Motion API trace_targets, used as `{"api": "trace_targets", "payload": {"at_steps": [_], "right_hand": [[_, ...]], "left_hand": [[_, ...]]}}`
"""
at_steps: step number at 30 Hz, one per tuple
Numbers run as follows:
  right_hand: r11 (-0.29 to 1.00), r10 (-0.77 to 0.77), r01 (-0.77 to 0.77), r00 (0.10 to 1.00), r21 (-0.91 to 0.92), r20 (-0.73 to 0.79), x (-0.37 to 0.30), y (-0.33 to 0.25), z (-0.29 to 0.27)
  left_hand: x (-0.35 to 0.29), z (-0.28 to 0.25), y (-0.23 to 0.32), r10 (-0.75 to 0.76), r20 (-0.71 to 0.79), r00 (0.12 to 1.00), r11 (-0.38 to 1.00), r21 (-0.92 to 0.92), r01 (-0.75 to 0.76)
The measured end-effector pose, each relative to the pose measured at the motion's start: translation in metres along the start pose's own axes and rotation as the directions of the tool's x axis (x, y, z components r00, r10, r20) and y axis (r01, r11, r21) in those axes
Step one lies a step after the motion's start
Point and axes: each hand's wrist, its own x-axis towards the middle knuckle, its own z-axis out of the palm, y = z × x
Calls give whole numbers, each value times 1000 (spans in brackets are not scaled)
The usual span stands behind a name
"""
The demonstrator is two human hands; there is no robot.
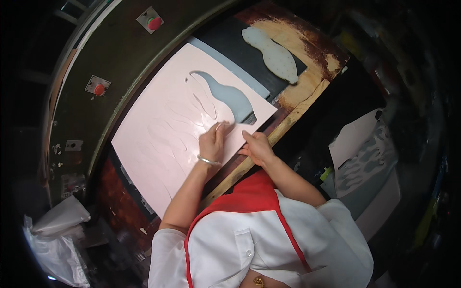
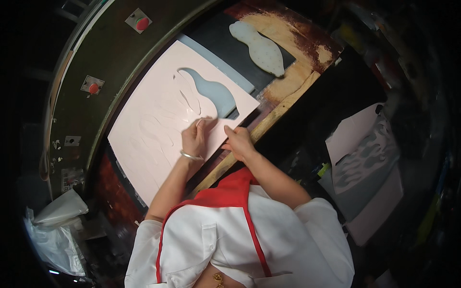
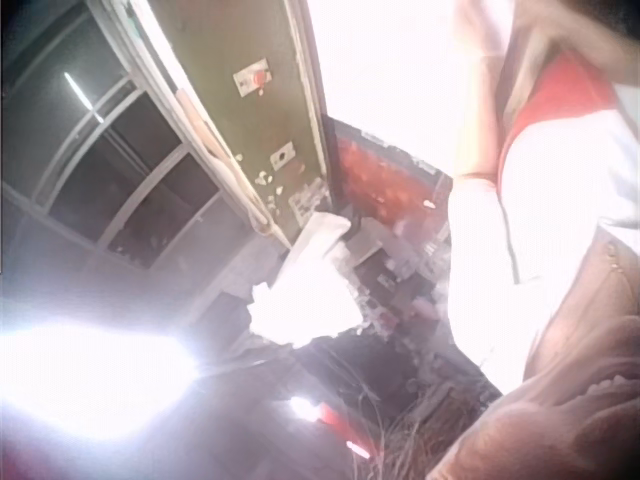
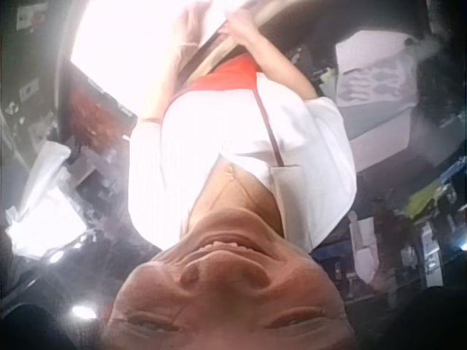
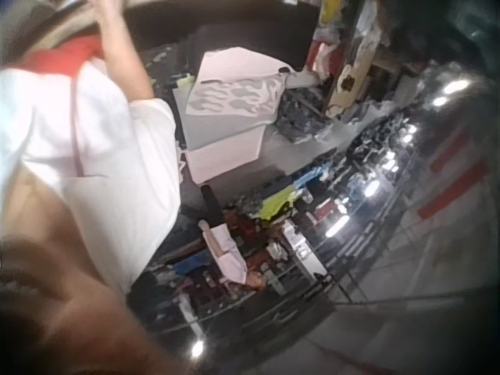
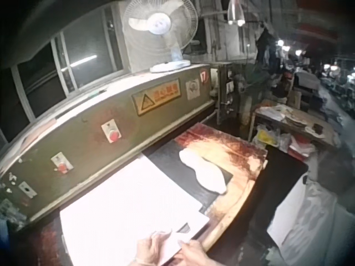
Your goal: The person places a sheet of light-colored fabric onto a hydraulic cutting press, aligns it, and presses a button to cut multiple shoe-shaped pieces. They remove the cut pieces and the surrounding scrap fabric, then repeat the process with a new sheet.
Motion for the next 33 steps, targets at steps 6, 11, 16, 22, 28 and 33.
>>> {"api": "trace_targets", "payload": {"at_steps": [6, 11, 16, 22, 28, 33], "right_hand": [[991, -130, 130, 991, -9, -17, -5, 5, 5], [991, -109, 108, 994, 72, -1, -8, -1, 11], [978, -84, 53, 985, 200, 152, -12, 3, 22], [925, -57, -38, 970, 377, 236, -7, 14, 32], [969, -144, 105, 975, 222, 170, -4, 1, 44], [972, -69, 48, 994, 228, 85, -7, -18, 47]], "left_hand": [[68, -146, -104, -679, -723, 128, 701, -690, -180], [44, -156, -94, 317, -909, 272, 946, 322, -25], [-25, 2, 0, 382, -151, 912, 911, -103, -399], [-40, 18, -4, 292, -129, 948, 937, -161, -310], [50, -41, -32, -579, -246, 777, 783, -433, 446], [116, -244, -105, -404, -903, 144, 730, -413, -544]]}}
